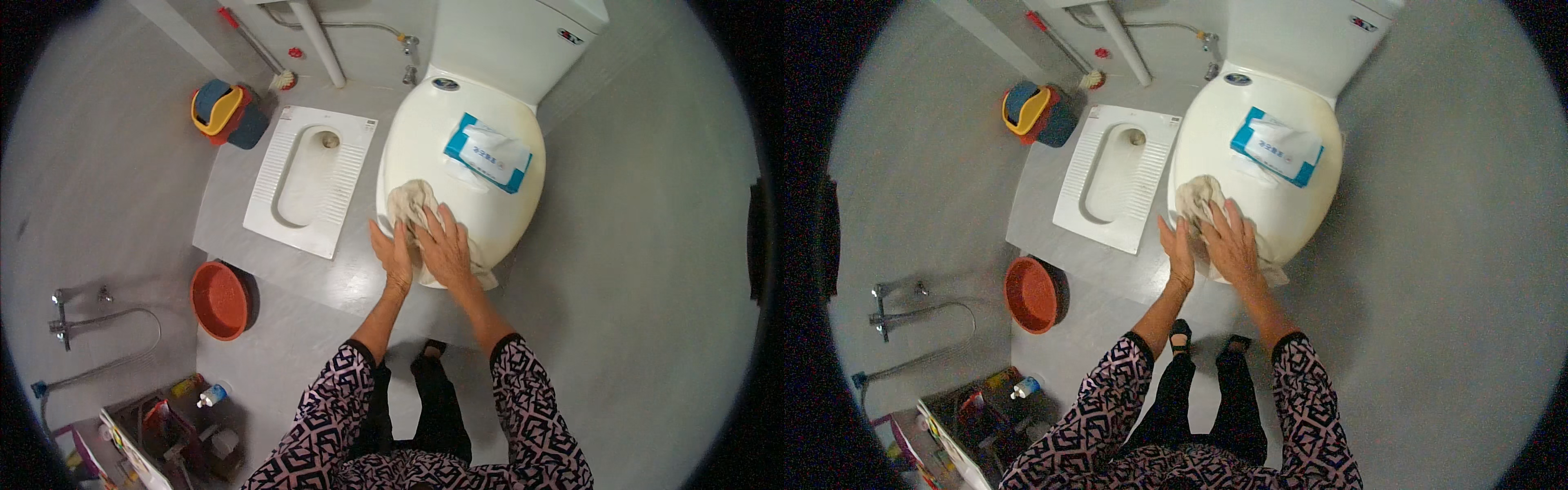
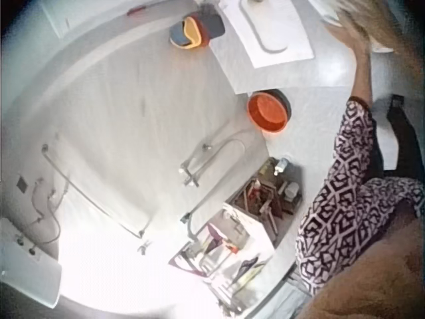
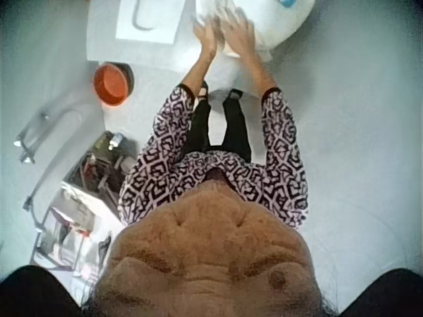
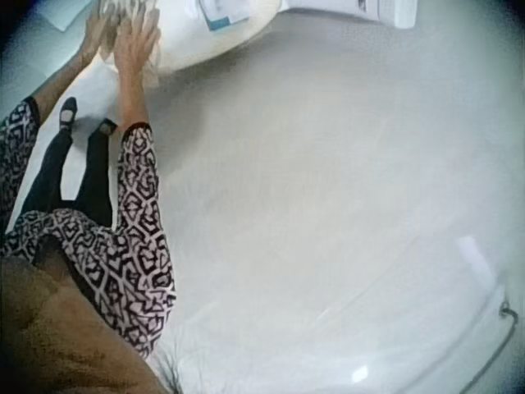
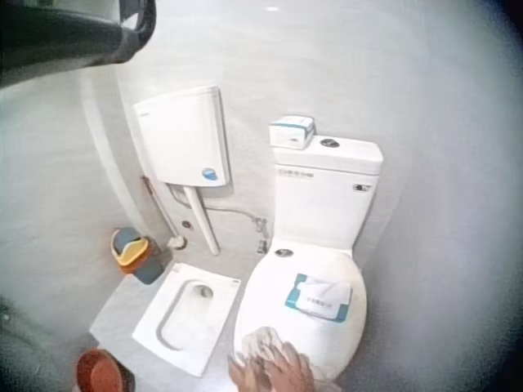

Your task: The person wipes a wall switch and surrounding wall with a cloth, then moves a basin and fills it with water. They wipe the toilet tank and lid, then clean the sink basin and faucet area, rinsing the cloth under running water.

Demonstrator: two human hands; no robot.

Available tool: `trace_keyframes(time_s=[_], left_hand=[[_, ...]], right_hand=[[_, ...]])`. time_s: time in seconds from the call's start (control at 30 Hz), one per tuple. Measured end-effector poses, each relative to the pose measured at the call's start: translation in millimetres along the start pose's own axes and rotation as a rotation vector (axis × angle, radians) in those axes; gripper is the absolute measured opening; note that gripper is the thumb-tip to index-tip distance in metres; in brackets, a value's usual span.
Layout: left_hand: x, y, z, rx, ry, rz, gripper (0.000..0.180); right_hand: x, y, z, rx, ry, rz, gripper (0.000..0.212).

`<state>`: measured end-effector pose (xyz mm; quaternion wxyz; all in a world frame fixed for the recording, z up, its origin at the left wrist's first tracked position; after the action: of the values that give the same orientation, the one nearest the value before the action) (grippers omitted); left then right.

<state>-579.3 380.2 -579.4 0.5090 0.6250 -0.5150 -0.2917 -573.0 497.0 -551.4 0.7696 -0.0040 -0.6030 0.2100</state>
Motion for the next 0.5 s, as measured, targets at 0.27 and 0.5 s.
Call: trace_keyframes(time_s=[0.27,0.5], left_hand=[[7.5,-31.0,-19.1,0.457,-0.262,-0.422,0.107],[17.5,-22.8,-21.9,0.63,-0.309,-0.647,0.109]], right_hand=[[-55.4,14.8,112.3,0.01,0.195,-0.054,0.042],[-70.5,4.6,131.1,0.105,0.025,-0.079,0.024]])
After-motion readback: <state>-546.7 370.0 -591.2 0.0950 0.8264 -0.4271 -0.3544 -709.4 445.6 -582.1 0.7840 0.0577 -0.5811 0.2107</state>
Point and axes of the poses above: each hand's wrist, its own z-axis towards the middle knuckle, its own x-axis out of the back of the hand, y = z × x, the point moved 1 cm from there along z, towards the middle knuckle, and after that the axes turned 3 degrees about -x, right-handed, at the moved point
